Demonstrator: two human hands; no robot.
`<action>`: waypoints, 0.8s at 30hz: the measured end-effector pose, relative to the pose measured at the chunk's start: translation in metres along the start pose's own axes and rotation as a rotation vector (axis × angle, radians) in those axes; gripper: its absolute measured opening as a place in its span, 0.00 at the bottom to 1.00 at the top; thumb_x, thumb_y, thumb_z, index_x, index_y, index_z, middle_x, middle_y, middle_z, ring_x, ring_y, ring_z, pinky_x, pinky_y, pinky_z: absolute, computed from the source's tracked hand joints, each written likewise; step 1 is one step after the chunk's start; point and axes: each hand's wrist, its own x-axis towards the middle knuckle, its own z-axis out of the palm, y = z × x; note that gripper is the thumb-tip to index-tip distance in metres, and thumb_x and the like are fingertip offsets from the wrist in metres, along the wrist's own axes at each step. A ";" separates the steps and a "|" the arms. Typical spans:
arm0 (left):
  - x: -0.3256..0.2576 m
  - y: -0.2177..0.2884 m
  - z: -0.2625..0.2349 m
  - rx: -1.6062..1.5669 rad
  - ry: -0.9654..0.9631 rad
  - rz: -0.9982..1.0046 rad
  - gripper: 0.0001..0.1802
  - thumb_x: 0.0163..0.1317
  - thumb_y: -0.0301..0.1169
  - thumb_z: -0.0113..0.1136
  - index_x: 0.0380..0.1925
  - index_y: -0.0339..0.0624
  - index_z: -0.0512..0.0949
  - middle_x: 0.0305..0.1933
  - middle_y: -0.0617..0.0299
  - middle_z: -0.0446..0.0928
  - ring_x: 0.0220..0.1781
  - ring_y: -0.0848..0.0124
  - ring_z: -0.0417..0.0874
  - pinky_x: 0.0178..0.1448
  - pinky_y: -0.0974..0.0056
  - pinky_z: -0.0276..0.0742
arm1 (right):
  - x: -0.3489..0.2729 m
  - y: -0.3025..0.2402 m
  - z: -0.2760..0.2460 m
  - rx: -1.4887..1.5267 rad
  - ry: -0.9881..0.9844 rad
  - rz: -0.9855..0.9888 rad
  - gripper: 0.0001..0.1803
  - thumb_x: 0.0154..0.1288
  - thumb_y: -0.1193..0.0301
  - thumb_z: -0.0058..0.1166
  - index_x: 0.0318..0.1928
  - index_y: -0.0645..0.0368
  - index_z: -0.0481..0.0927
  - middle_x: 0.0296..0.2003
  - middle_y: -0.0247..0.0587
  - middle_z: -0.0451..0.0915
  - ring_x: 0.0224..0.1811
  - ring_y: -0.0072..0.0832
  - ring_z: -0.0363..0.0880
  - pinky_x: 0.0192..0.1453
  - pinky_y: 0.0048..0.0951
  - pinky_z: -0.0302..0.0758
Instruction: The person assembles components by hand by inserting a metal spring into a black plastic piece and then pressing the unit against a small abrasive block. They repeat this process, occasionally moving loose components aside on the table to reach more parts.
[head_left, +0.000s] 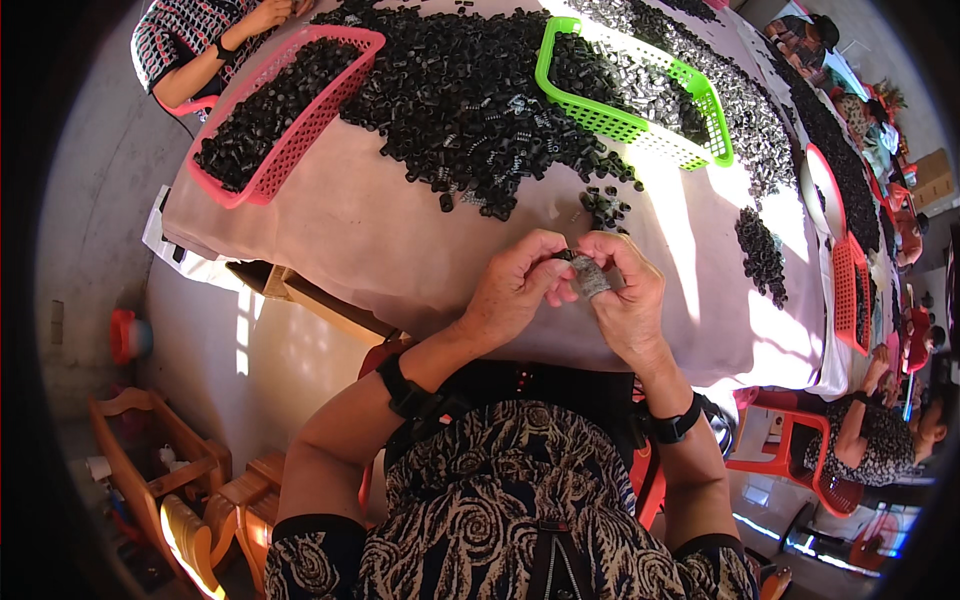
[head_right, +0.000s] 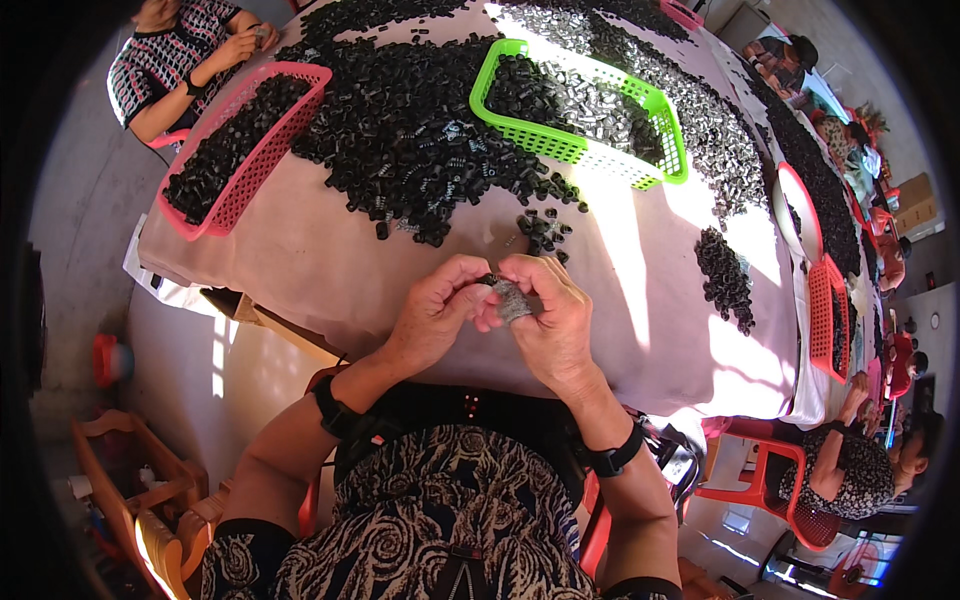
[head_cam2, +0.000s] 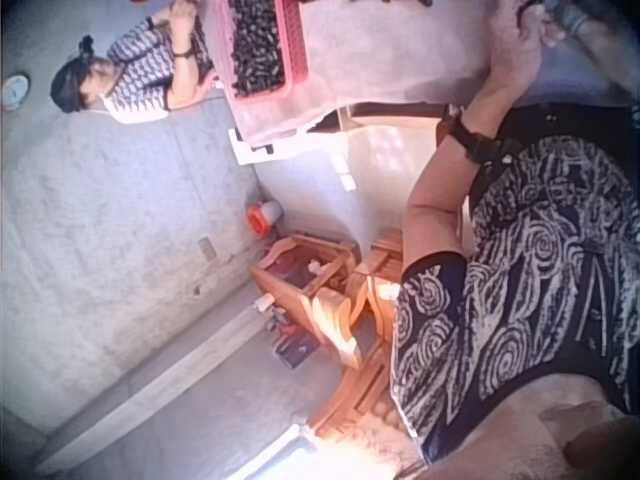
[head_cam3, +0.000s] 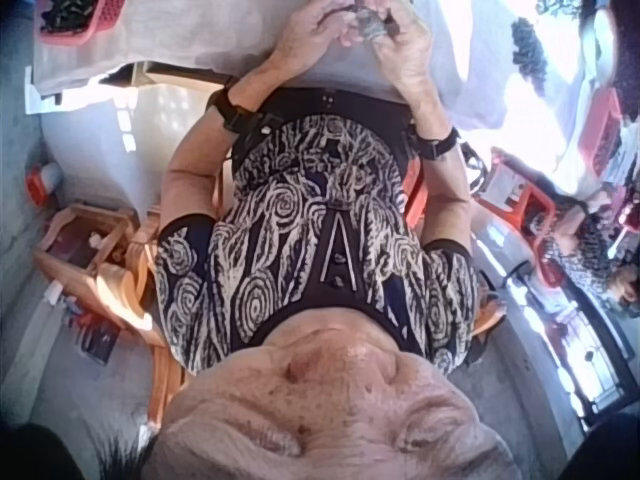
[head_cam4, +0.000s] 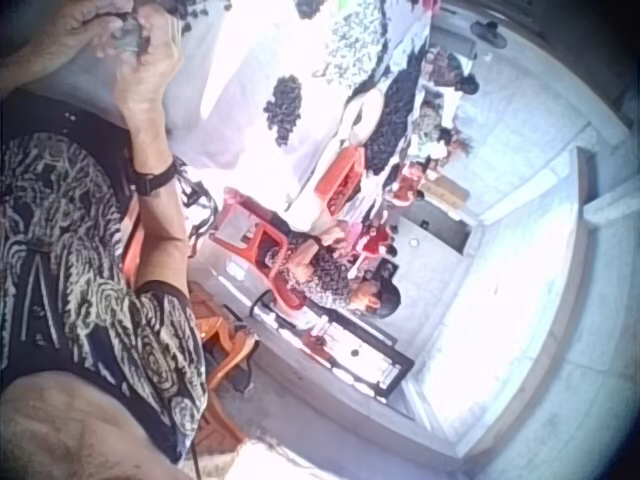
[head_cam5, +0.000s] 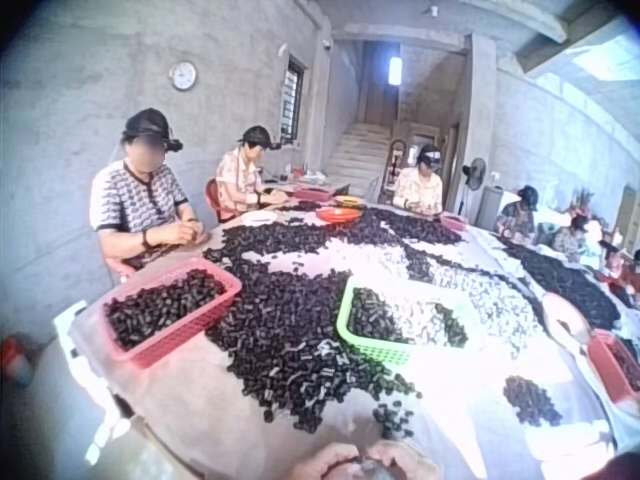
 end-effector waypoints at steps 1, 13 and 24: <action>0.000 0.000 0.001 -0.003 0.020 0.009 0.07 0.69 0.23 0.47 0.45 0.35 0.69 0.34 0.59 0.77 0.31 0.76 0.81 0.33 0.73 0.77 | -0.001 0.003 -0.001 0.060 -0.003 0.020 0.21 0.43 0.90 0.54 0.41 0.62 0.77 0.31 0.39 0.78 0.32 0.33 0.76 0.42 0.27 0.76; -0.001 0.000 0.002 0.015 0.021 0.019 0.07 0.68 0.22 0.47 0.44 0.35 0.70 0.34 0.59 0.76 0.31 0.76 0.81 0.33 0.73 0.77 | 0.003 -0.001 0.000 -0.004 -0.030 -0.008 0.19 0.46 0.90 0.50 0.40 0.61 0.79 0.30 0.39 0.78 0.34 0.35 0.78 0.41 0.29 0.76; -0.001 -0.003 0.004 0.039 0.024 0.051 0.06 0.67 0.22 0.48 0.44 0.36 0.70 0.33 0.61 0.76 0.30 0.77 0.80 0.33 0.73 0.77 | 0.007 -0.003 -0.001 -0.035 -0.075 -0.015 0.18 0.45 0.88 0.53 0.39 0.61 0.76 0.31 0.42 0.76 0.34 0.38 0.75 0.39 0.32 0.74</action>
